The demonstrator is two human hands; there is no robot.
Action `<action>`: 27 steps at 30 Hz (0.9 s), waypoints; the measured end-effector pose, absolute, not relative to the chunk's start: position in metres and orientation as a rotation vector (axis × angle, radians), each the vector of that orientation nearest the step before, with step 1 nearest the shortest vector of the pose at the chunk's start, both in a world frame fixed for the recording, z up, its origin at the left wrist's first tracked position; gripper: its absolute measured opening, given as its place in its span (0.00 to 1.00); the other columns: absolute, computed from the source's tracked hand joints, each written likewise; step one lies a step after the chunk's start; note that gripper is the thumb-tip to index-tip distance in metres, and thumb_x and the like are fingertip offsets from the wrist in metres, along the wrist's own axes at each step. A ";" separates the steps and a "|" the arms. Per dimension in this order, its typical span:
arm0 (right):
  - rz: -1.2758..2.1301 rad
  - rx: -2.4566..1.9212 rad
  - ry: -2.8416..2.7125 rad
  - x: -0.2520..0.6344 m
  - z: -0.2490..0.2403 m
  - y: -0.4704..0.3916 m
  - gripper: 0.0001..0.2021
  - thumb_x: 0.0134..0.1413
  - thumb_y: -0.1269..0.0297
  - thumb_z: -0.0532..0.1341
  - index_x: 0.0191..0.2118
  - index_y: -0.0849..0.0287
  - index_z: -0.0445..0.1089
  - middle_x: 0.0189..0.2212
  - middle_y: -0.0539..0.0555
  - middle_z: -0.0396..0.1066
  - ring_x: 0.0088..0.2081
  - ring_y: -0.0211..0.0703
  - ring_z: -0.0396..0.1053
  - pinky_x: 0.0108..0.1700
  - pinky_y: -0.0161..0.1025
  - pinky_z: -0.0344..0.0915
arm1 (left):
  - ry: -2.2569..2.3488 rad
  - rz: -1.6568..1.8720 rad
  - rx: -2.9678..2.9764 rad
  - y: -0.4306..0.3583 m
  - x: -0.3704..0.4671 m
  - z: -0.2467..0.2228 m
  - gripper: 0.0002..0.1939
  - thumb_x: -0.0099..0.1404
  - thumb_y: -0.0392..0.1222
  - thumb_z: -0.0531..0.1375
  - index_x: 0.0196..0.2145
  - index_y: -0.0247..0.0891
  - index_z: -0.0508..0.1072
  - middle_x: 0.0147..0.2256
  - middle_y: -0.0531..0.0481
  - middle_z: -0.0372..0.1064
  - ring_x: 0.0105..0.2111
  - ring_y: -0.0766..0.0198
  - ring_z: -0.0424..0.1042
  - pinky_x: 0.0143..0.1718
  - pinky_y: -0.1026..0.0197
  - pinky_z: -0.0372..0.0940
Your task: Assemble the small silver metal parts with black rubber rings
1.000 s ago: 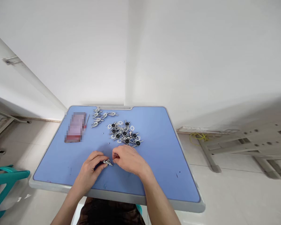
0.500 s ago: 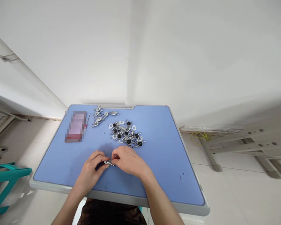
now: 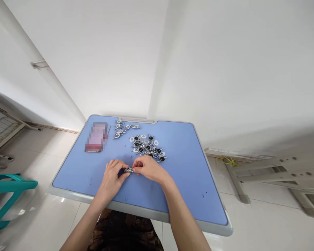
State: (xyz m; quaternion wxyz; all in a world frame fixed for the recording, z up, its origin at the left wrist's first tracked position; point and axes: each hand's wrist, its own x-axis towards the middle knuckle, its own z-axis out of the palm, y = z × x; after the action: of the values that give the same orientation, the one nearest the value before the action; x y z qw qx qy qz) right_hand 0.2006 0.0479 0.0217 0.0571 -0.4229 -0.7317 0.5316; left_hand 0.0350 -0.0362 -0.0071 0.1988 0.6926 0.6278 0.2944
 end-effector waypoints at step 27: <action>1.233 -1.306 -2.463 0.196 0.027 0.039 0.05 0.44 0.69 0.57 0.27 0.61 0.70 0.23 0.48 0.66 0.26 0.36 0.61 0.28 0.32 0.53 | 1.885 0.961 2.118 -0.044 0.039 -0.010 0.12 0.59 0.36 0.61 0.42 0.41 0.71 0.41 0.48 0.68 0.41 0.58 0.65 0.41 0.55 0.57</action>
State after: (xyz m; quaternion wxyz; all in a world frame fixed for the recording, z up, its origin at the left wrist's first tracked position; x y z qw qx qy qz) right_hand 0.1962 0.0392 0.0269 0.0466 -0.4279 -0.8071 0.4041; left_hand 0.0392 -0.0436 -0.0101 0.0738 0.7056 0.6278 0.3202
